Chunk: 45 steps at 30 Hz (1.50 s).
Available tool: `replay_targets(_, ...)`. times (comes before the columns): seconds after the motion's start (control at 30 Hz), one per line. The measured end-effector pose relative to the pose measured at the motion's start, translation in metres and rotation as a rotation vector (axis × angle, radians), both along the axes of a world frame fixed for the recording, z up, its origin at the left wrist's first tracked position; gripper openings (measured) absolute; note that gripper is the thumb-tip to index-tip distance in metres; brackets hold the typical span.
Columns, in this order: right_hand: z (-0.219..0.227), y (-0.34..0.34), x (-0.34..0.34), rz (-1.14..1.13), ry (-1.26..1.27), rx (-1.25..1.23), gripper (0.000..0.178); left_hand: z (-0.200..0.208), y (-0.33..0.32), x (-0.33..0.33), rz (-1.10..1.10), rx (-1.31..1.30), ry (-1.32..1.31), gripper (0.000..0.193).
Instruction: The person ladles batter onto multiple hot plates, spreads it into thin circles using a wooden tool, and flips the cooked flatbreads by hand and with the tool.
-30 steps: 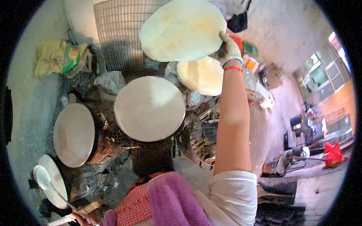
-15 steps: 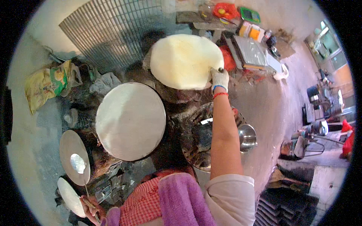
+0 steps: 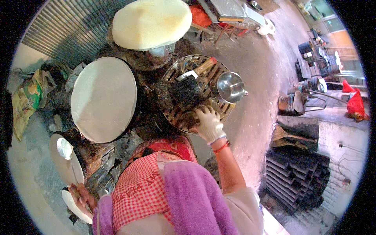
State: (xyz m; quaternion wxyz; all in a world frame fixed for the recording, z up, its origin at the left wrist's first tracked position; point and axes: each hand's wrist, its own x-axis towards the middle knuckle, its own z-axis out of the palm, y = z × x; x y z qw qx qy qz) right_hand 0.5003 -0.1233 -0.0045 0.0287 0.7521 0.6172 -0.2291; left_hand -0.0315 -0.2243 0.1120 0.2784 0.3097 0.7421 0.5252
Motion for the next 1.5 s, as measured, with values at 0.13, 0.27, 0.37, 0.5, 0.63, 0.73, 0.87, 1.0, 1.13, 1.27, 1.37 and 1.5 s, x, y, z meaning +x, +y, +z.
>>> replay_targets(0.13,-0.04,-0.051,0.012,0.032,-0.097,0.243,0.06,0.011,0.006,-0.016,-0.096,0.17,-0.806,0.036)
replay_targets(0.27,-0.061,-0.053,0.03,0.234,-0.181,0.338,0.057,0.039,0.019,0.026,0.27,0.238,-1.228,0.032)
replay_targets(0.37,-0.055,-0.043,0.026,0.359,-0.133,0.29,0.052,0.023,0.003,-0.003,0.115,0.274,-1.569,0.033)
replay_targets(0.5,-0.023,-0.015,0.024,0.291,-0.005,0.176,0.03,0.047,-0.043,-0.015,-0.03,0.329,-1.524,0.029)
replay_targets(0.63,0.041,-0.013,-0.012,0.347,0.54,0.543,0.029,0.073,-0.107,-0.045,-0.367,0.644,-1.747,0.029)
replay_targets(0.73,0.068,-0.013,-0.109,-0.421,1.532,0.197,0.041,0.071,-0.161,-0.085,-0.301,0.733,-1.503,0.031)
replay_targets(0.87,0.06,-0.028,-0.239,-0.543,2.149,0.001,0.052,0.056,-0.225,-0.151,-0.187,0.731,-1.475,0.035)
replay_targets(1.0,0.046,-0.056,-0.357,-0.51,2.387,-0.226,0.055,0.042,-0.291,-0.189,0.079,0.812,-1.662,0.038)
replay_targets(1.13,0.048,-0.071,-0.458,-0.402,2.082,-0.178,0.06,0.03,-0.354,-0.216,0.161,0.951,-1.568,0.041)
replay_targets(1.27,0.01,-0.072,-0.568,0.502,0.941,0.47,0.028,0.022,-0.385,-0.235,0.265,1.0,-1.381,0.044)
replay_targets(1.37,-0.024,-0.046,-0.65,1.394,0.364,0.666,0.035,0.021,-0.402,-0.233,0.414,1.06,-1.225,0.046)
replay_targets(1.5,-0.013,0.046,-0.739,1.348,0.142,0.666,0.044,0.023,-0.407,-0.225,0.786,1.206,-1.275,0.032)
